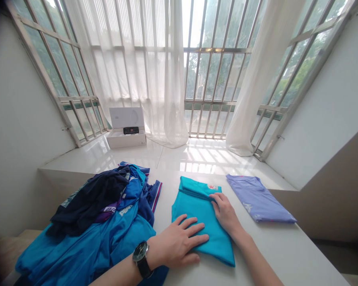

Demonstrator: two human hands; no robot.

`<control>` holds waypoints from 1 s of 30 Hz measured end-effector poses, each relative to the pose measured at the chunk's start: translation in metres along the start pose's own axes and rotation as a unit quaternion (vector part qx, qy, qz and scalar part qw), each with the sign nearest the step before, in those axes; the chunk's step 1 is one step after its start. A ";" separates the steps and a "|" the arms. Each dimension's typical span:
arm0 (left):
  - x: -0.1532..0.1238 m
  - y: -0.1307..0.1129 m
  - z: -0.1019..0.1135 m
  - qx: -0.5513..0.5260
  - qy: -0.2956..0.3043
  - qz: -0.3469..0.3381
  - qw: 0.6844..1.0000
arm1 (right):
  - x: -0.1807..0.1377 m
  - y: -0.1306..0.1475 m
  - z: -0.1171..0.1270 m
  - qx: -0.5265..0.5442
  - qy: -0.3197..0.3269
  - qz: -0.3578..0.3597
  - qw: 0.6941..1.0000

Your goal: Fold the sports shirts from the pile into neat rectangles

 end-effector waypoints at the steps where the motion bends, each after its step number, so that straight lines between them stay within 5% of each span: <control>1: 0.000 0.002 -0.001 0.007 -0.001 0.008 1.000 | 0.000 0.002 -0.002 0.010 0.001 0.005 1.000; 15: -0.004 0.022 -0.006 -0.007 -0.015 0.149 0.989 | -0.014 0.038 0.008 0.003 0.073 0.036 0.997; 30: -0.010 0.050 0.029 -0.004 -0.004 0.110 0.994 | -0.013 0.035 0.008 0.010 0.150 0.035 0.988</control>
Point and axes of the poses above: each hand's wrist, its own x-axis towards the middle knuckle, its own z-axis out of the back of the hand, y = z × x, the point moved 4 cm from there along x, towards the middle knuckle, and after that the axes turned 8 degrees about -z, right-handed, at the moved point
